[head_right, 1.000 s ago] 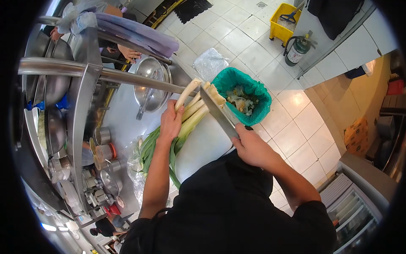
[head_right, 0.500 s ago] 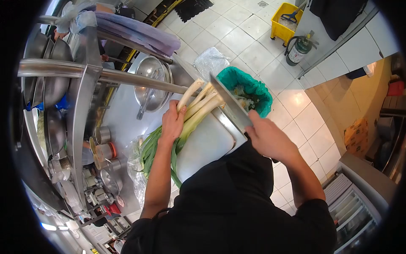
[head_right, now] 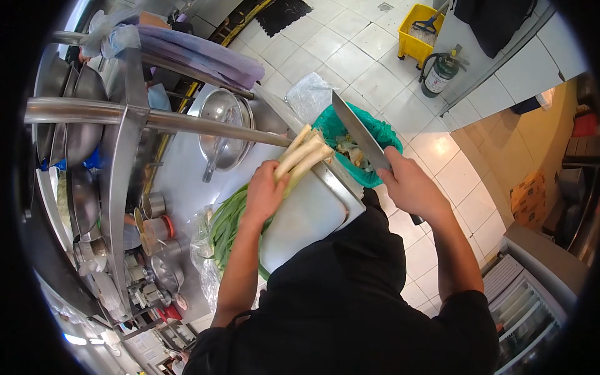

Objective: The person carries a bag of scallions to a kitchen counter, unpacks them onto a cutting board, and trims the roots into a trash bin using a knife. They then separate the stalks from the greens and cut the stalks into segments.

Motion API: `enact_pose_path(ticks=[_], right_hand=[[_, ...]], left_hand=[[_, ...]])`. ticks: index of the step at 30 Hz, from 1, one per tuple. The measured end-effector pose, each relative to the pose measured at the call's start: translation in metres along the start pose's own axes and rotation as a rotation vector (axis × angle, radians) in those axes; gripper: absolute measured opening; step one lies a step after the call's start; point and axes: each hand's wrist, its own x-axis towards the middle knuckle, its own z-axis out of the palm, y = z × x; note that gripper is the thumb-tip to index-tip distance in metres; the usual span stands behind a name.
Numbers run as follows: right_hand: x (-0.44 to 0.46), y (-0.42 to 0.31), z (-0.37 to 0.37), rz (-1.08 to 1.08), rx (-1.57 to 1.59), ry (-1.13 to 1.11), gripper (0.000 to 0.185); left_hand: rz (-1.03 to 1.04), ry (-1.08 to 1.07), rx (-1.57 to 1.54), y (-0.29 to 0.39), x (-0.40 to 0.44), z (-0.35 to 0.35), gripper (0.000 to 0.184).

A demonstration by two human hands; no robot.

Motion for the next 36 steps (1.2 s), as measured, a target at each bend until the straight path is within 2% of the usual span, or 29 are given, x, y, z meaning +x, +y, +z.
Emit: enact_pose_path(ticks=[1,2,4,10,11,13,19,22,24,28,31,33,36], right_hand=[[0.001,0.003,0.003,-0.002,-0.003,-0.003,0.020],[0.003,0.008,0.008,-0.012,0.042,0.014,0.020],[0.006,0.012,0.015,-0.028,0.086,0.025,0.021],[0.008,0.010,0.014,-0.037,0.097,0.053,0.022],[0.009,0.010,0.012,-0.074,0.040,0.046,0.022],[0.009,0.013,0.008,-0.112,-0.019,0.038,0.022],[0.005,0.007,-0.005,-0.193,-0.120,-0.013,0.021],[0.003,-0.001,-0.007,-0.302,-0.245,-0.041,0.021],[0.005,-0.011,-0.001,-0.306,-0.345,-0.184,0.020],[0.011,-0.016,0.015,-0.311,-0.447,-0.216,0.020],[0.016,-0.009,0.008,-0.265,-0.429,-0.146,0.020],[0.017,-0.001,0.004,-0.241,-0.455,0.023,0.020],[0.015,0.003,-0.002,-0.180,-0.450,-0.019,0.020]], left_hand=[[0.100,0.020,0.074,0.004,-0.003,0.003,0.040],[0.095,0.024,0.073,0.008,-0.004,0.005,0.040],[0.057,-0.032,0.245,0.017,-0.008,0.008,0.053],[0.036,-0.037,0.256,0.018,-0.015,0.022,0.047],[0.038,-0.036,0.254,0.019,-0.018,0.023,0.047],[0.168,-0.004,0.311,0.017,-0.029,0.030,0.044],[0.184,-0.025,0.220,0.021,-0.038,0.032,0.043],[0.187,-0.035,0.229,0.022,-0.040,0.035,0.043],[0.191,-0.035,0.241,0.022,-0.041,0.037,0.043],[0.181,-0.057,0.244,0.024,-0.040,0.034,0.043],[0.170,-0.070,0.247,0.024,-0.040,0.034,0.041],[0.161,-0.067,0.236,0.025,-0.040,0.033,0.041],[0.162,-0.079,0.237,0.026,-0.038,0.034,0.040]])
